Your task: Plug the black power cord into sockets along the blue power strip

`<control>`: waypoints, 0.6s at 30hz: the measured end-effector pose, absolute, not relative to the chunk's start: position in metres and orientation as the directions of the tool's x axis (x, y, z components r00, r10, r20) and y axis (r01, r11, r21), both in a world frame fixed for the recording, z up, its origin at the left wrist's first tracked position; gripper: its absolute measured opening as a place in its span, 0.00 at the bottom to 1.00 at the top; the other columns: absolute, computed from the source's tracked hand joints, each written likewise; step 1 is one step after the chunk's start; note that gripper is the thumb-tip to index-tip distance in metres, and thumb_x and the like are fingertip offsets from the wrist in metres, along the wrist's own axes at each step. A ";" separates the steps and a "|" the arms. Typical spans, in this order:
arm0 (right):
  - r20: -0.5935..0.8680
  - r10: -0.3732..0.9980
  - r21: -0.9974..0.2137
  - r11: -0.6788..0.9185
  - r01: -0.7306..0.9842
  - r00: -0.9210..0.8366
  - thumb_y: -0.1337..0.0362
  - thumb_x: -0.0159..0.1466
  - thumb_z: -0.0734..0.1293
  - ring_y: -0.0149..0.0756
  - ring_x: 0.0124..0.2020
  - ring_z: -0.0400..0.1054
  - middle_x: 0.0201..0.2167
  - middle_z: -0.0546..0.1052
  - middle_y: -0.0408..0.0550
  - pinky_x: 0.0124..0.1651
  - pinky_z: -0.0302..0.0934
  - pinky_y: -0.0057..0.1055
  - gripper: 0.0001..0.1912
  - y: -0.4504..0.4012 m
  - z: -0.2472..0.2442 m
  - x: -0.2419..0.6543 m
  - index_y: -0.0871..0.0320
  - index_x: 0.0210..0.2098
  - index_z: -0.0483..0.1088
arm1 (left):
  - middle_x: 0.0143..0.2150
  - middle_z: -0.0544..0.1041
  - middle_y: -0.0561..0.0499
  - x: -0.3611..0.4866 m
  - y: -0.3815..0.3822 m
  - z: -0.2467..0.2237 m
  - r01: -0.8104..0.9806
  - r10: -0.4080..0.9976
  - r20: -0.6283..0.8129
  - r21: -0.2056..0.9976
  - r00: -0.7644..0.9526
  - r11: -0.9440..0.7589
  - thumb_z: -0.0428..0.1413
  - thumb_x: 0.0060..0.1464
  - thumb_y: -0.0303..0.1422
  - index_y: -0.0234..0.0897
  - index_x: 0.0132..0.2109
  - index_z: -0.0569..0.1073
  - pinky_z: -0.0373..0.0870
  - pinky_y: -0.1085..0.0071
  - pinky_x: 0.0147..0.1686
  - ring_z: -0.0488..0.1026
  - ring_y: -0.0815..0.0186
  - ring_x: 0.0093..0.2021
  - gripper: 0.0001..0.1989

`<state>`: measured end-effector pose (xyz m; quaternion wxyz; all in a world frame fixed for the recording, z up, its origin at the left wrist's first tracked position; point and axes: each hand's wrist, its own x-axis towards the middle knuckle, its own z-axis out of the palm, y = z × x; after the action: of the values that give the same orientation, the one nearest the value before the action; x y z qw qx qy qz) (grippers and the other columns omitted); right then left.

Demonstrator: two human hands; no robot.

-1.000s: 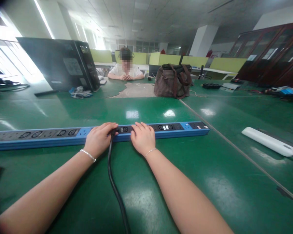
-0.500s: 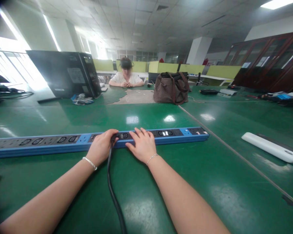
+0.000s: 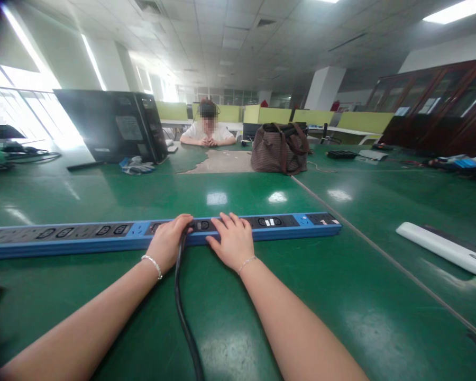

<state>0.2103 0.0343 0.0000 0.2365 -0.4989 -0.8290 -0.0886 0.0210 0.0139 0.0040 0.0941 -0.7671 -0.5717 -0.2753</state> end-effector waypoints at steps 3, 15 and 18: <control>0.484 0.784 -0.089 0.486 0.869 -0.389 0.49 0.63 0.60 0.45 0.60 0.55 0.59 0.67 0.45 0.57 0.46 0.43 0.23 0.034 0.000 0.210 0.49 0.55 0.66 | 0.53 0.74 0.42 0.020 0.016 0.000 0.933 0.812 0.551 0.154 0.192 -0.325 0.44 0.61 0.31 0.37 0.51 0.68 0.68 0.60 0.46 0.75 0.59 0.46 0.14; 0.486 0.789 -0.100 0.477 0.873 -0.376 0.50 0.63 0.60 0.44 0.60 0.55 0.59 0.67 0.45 0.58 0.46 0.43 0.23 0.035 -0.001 0.210 0.49 0.55 0.66 | 0.52 0.75 0.50 -0.015 -0.011 0.060 0.902 0.507 0.853 0.310 -0.124 -0.300 0.53 0.56 0.34 0.42 0.51 0.66 0.71 0.70 0.42 0.75 0.65 0.46 0.15; 0.490 0.788 -0.104 0.477 0.873 -0.372 0.50 0.63 0.60 0.44 0.60 0.55 0.58 0.67 0.45 0.57 0.46 0.43 0.23 0.036 -0.001 0.210 0.49 0.55 0.66 | 0.48 0.77 0.50 -0.050 -0.018 0.053 0.843 0.608 0.736 0.501 -0.298 -0.194 0.52 0.56 0.35 0.43 0.50 0.67 0.71 0.66 0.45 0.75 0.65 0.44 0.14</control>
<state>0.2097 0.0357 -0.0012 0.2444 -0.5041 -0.8238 -0.0866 -0.0503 -0.0178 0.0529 0.1157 -0.5810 -0.6243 -0.5092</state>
